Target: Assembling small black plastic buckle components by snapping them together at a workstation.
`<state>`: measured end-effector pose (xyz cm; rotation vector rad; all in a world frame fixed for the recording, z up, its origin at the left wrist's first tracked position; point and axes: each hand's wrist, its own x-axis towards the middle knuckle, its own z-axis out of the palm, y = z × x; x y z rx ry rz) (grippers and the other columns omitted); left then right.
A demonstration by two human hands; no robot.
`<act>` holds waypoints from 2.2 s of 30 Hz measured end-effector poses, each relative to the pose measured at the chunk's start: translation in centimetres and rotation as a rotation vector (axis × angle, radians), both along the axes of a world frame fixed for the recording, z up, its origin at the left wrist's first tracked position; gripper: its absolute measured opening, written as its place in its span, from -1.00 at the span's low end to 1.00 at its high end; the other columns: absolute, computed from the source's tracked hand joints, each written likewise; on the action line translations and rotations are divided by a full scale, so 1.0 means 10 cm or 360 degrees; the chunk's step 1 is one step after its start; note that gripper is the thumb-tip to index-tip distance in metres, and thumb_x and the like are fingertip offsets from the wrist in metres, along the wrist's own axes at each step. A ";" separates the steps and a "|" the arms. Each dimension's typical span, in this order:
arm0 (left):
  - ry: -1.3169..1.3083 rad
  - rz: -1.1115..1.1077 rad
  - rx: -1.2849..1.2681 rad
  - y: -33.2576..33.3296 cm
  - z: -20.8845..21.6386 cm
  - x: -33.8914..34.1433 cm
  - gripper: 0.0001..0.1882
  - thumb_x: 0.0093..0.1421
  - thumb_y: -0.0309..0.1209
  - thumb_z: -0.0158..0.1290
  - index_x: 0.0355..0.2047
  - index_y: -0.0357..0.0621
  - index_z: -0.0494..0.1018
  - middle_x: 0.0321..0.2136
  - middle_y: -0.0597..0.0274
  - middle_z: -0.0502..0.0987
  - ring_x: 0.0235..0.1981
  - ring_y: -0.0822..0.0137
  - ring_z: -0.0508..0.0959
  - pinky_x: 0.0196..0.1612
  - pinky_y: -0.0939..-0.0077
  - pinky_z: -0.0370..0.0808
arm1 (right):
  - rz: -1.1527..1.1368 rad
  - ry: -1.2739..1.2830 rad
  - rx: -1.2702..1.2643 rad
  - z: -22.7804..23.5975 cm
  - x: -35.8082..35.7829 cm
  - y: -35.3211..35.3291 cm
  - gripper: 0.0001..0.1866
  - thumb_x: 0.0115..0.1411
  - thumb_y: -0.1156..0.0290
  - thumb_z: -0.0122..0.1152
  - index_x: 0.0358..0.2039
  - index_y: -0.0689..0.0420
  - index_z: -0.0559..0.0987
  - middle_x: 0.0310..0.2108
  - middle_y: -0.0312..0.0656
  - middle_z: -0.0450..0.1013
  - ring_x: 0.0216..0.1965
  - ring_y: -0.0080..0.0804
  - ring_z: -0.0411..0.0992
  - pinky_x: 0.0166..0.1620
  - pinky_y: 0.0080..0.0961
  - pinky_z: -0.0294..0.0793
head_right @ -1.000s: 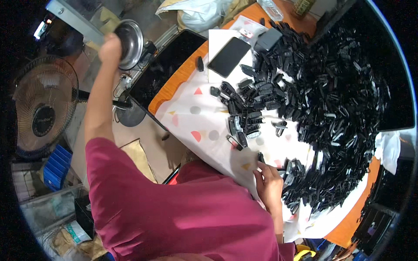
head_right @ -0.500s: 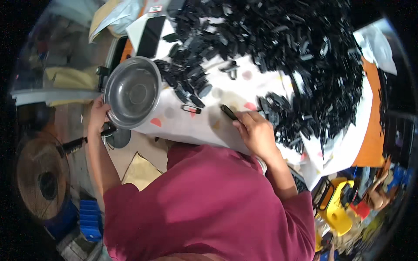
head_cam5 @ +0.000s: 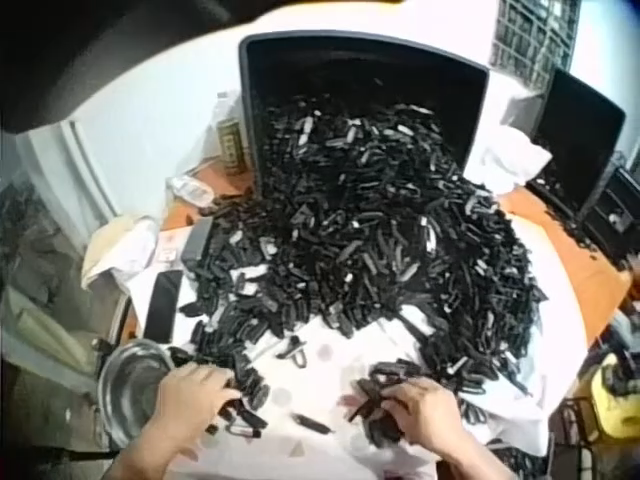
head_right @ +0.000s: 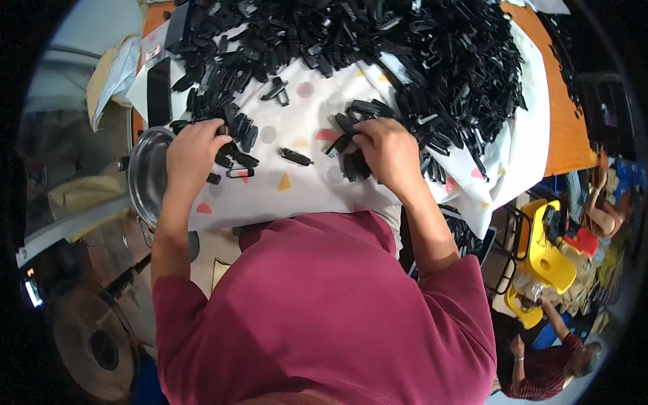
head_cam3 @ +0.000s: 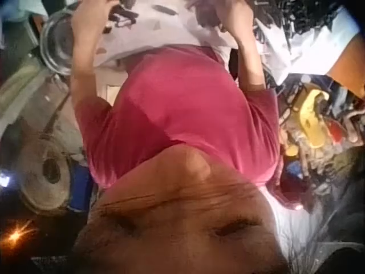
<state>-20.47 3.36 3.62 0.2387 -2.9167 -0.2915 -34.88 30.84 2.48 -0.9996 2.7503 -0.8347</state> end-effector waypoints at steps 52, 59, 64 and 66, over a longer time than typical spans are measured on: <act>0.0121 0.0725 0.1866 0.54 -0.30 -0.01 -0.81 0.15 -0.30 -0.03 -0.34 -0.13 0.30 -0.47 0.13 0.49 -0.67 0.44 0.41 -0.63 0.58 0.32 | 0.0124 0.0075 0.0165 -0.31 -0.24 -1.23 -0.70 -0.04 0.40 0.06 -0.26 0.18 0.32 -0.53 0.07 0.44 -0.43 0.01 0.43 -0.38 -0.18 0.38; 0.0312 0.0592 0.3347 0.54 -0.23 -0.18 -0.83 0.11 -0.51 -0.09 -0.25 -0.11 0.31 -0.32 0.01 0.48 -0.60 0.52 0.39 -0.56 0.71 0.34 | 0.0073 -0.0432 0.0076 0.15 -0.18 -0.77 -0.75 -0.05 0.35 0.18 -0.35 0.19 0.48 -0.53 0.00 0.46 -0.46 -0.11 0.45 -0.32 -0.34 0.38; 0.0159 0.0414 0.2910 0.61 -0.15 -0.26 -0.59 0.05 -0.60 -0.04 -0.03 -0.16 0.30 -0.41 0.20 0.48 -0.62 0.59 0.34 -0.59 0.76 0.26 | 0.0600 -0.0465 -0.0348 0.19 -0.17 -0.60 -0.75 -0.09 0.74 0.03 -0.35 0.23 0.46 -0.32 -0.18 0.40 -0.35 -0.41 0.40 -0.38 -0.62 0.37; 0.0144 0.0320 0.2816 0.67 -0.17 -0.31 -0.61 0.06 -0.55 0.01 -0.06 -0.16 0.33 -0.46 0.26 0.46 -0.65 0.62 0.32 -0.62 0.78 0.25 | 0.0578 -0.0469 -0.0519 0.13 -0.10 -0.66 -0.75 -0.07 0.74 0.01 -0.33 0.23 0.45 -0.34 -0.21 0.40 -0.38 -0.46 0.39 -0.38 -0.63 0.36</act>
